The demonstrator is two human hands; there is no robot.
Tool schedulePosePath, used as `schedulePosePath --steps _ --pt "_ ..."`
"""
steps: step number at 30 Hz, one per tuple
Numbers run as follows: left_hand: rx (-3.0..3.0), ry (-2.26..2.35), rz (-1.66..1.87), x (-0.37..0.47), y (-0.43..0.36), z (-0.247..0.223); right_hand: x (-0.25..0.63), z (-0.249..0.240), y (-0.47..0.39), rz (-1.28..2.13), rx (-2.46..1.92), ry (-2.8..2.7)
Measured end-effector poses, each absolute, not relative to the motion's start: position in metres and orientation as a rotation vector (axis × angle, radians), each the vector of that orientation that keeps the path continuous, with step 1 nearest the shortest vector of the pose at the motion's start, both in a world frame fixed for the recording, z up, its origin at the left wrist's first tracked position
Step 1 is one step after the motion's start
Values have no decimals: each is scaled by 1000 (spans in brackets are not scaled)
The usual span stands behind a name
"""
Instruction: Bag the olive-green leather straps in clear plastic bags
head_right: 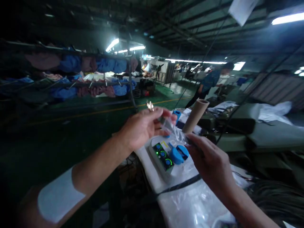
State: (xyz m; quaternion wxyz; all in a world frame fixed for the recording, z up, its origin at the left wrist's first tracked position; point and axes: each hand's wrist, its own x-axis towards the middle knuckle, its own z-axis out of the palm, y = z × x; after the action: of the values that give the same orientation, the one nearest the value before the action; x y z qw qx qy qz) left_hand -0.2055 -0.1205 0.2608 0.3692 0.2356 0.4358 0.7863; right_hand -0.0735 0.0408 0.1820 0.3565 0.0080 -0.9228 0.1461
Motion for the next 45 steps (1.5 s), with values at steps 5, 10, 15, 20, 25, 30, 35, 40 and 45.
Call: schedulePosePath --steps 5,10,15,20,25,30,35,40,45 --pt "499 913 1756 -195 -119 213 -42 174 75 271 58 -2435" --pt "481 891 1613 -185 -113 223 -14 169 88 235 37 -2385" --pt "545 1032 1434 -181 -104 230 0 165 99 120 82 -2307" --pt "588 1097 1299 -168 -91 229 8 163 105 125 117 -2239" --pt "739 1153 1167 -149 -79 230 19 162 111 150 102 -2172" --pt "896 1239 1127 -127 -73 239 26 147 109 237 -79 -2082" --pt "929 1281 1091 -118 -63 245 25 121 98 324 -225 -2016" --pt "761 1197 1106 -117 -51 229 30 109 98 405 -225 -2015" --pt "664 1151 1047 -112 -45 216 37 113 118 542 -153 -2092"
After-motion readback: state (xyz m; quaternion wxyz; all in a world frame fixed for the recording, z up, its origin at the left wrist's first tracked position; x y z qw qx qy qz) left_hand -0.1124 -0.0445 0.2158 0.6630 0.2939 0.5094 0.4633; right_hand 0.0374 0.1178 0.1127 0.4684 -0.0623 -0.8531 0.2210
